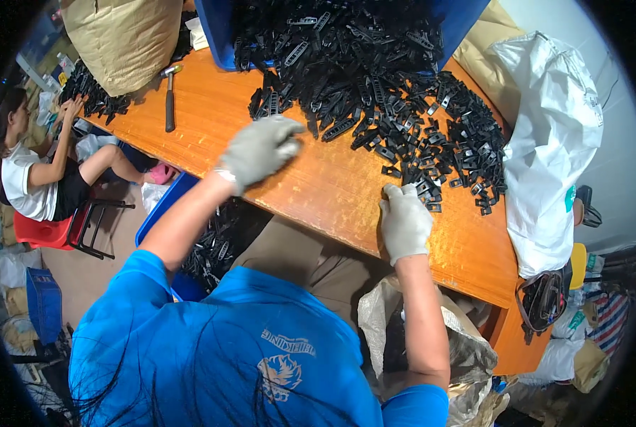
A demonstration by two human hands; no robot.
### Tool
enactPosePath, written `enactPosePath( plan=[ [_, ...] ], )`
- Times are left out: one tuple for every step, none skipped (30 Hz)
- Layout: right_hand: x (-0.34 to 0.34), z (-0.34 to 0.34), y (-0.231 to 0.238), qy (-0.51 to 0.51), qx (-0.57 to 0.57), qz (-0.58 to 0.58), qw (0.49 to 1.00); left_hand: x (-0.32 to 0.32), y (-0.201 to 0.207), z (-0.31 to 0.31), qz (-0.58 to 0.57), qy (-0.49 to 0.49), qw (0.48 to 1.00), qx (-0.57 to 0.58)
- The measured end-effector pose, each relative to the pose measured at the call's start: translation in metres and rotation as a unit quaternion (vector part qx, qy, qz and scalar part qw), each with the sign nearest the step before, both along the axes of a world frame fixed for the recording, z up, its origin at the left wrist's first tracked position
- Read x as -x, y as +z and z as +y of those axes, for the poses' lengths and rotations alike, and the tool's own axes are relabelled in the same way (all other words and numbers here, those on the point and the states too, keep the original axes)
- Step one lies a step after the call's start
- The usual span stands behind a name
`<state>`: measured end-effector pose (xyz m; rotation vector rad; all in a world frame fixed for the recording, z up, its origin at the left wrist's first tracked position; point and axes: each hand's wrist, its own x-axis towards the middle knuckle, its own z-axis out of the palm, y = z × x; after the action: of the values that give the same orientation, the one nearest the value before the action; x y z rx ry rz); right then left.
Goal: The person assembles small black plastic buckles by hand at a wooden workbench.
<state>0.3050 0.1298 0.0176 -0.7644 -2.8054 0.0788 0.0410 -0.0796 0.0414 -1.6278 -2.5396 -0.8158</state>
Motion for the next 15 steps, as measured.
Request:
enactPosePath(
  plan=[
    [0.002, 0.003, -0.004, -0.002, -0.004, 0.002, 1.000, -0.008, -0.002, 0.023, 0.008, 0.021, 1.000, 0.020],
    [0.003, 0.007, -0.006, 0.004, -0.001, -0.002, 1.000, -0.013, -0.002, 0.045, 0.022, 0.031, 0.998, 0.048],
    [0.004, 0.009, -0.007, 0.011, 0.004, -0.006, 1.000, -0.016, -0.004, 0.061, 0.024, 0.028, 0.998, 0.045],
    [0.005, 0.008, -0.006, 0.031, 0.006, 0.023, 0.999, -0.018, -0.004, 0.073, 0.048, 0.044, 0.996, 0.066],
    [0.005, 0.009, -0.006, 0.031, 0.004, 0.024, 0.999, -0.019, -0.005, 0.081, 0.071, 0.059, 0.992, 0.088],
    [0.003, 0.009, -0.006, 0.044, 0.016, 0.053, 0.997, -0.021, -0.005, 0.087, 0.092, 0.053, 0.989, 0.098],
    [0.002, 0.010, -0.007, 0.058, 0.029, 0.082, 0.995, -0.020, -0.009, 0.091, 0.093, 0.052, 0.990, 0.098],
    [0.001, 0.012, -0.008, 0.055, 0.034, 0.084, 0.994, -0.017, -0.014, 0.094, 0.123, 0.053, 0.987, 0.092],
    [0.000, 0.013, -0.008, 0.053, 0.036, 0.085, 0.994, -0.017, -0.017, 0.095, 0.152, 0.053, 0.983, 0.088],
    [-0.001, 0.014, -0.008, 0.049, 0.039, 0.073, 0.995, -0.018, -0.021, 0.095, 0.152, 0.051, 0.983, 0.091],
    [-0.001, 0.014, -0.008, 0.046, 0.042, 0.060, 0.996, -0.017, -0.025, 0.094, 0.158, 0.054, 0.982, 0.088],
    [-0.001, 0.015, -0.009, 0.043, 0.044, 0.060, 0.996, -0.019, -0.025, 0.093, 0.165, 0.056, 0.981, 0.084],
    [0.000, 0.016, -0.011, 0.039, 0.045, 0.057, 0.997, -0.019, -0.025, 0.090, 0.165, 0.054, 0.981, 0.086],
    [0.001, 0.015, -0.013, 0.035, 0.046, 0.053, 0.997, -0.019, -0.026, 0.086, 0.156, 0.045, 0.983, 0.083],
    [0.002, 0.014, -0.013, 0.033, 0.049, 0.052, 0.997, -0.020, -0.024, 0.081, 0.148, 0.037, 0.985, 0.080]
  ],
)
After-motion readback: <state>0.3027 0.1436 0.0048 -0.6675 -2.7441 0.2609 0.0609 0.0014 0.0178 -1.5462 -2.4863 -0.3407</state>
